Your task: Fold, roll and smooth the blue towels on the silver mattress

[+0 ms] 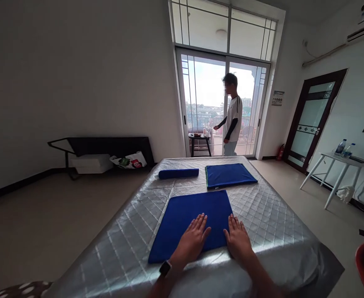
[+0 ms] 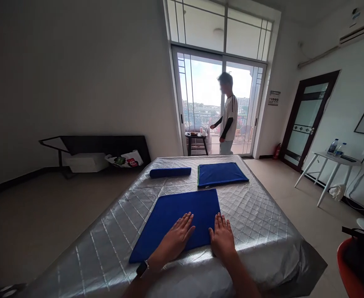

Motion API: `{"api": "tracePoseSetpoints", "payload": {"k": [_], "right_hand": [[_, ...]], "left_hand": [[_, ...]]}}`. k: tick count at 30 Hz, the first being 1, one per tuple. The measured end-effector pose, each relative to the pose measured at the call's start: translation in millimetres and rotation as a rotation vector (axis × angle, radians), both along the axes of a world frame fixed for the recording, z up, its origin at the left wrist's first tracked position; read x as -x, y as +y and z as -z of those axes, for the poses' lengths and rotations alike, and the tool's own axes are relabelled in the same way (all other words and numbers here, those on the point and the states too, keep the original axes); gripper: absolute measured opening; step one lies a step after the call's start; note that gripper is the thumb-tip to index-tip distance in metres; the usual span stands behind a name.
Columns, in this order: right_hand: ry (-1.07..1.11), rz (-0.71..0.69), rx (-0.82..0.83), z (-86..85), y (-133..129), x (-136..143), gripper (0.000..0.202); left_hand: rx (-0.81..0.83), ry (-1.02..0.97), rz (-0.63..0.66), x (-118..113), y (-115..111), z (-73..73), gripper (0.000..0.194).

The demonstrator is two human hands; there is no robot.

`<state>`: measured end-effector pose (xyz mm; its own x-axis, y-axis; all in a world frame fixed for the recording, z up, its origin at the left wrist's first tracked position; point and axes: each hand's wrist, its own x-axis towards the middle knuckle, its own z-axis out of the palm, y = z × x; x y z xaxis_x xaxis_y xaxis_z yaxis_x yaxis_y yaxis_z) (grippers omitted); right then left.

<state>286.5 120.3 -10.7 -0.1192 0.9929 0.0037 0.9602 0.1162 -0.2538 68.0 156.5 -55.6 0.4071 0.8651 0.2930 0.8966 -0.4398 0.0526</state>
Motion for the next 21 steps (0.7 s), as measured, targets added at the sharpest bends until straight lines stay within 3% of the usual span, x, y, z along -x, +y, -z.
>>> {"api": "tracePoseSetpoints", "payload": {"k": [2, 4, 7, 10, 16, 18, 21], "right_hand": [[-0.005, -0.027, -0.006, 1.8, -0.2, -2.2, 0.058], [-0.016, -0.053, -0.008, 3.4, -0.2, -4.1, 0.058], [0.001, -0.042, -0.010, 3.2, -0.3, -4.4, 0.059], [0.038, -0.017, -0.006, -0.6, -1.4, -2.6, 0.060], [0.047, -0.015, 0.044, -8.3, -4.0, 0.0, 0.060], [0.044, -0.007, 0.056, -10.1, -4.5, 0.7, 0.061], [0.057, -0.004, 0.051, -16.9, -7.1, -1.4, 0.060]], "left_hand": [[0.014, -0.007, 0.144, -47.3, -1.5, -5.5, 0.058], [0.033, -0.017, 0.200, -76.1, -1.0, -6.3, 0.059], [0.063, -0.014, 0.165, -73.4, 2.3, 0.3, 0.061], [0.078, 0.012, 0.077, -22.3, 3.9, 10.7, 0.059], [0.174, 0.005, -0.218, 119.4, -14.3, 17.7, 0.056], [0.196, -0.033, -0.265, 145.5, -26.0, 14.3, 0.056], [0.174, -0.164, -0.272, 158.5, -45.5, 2.9, 0.055]]}}
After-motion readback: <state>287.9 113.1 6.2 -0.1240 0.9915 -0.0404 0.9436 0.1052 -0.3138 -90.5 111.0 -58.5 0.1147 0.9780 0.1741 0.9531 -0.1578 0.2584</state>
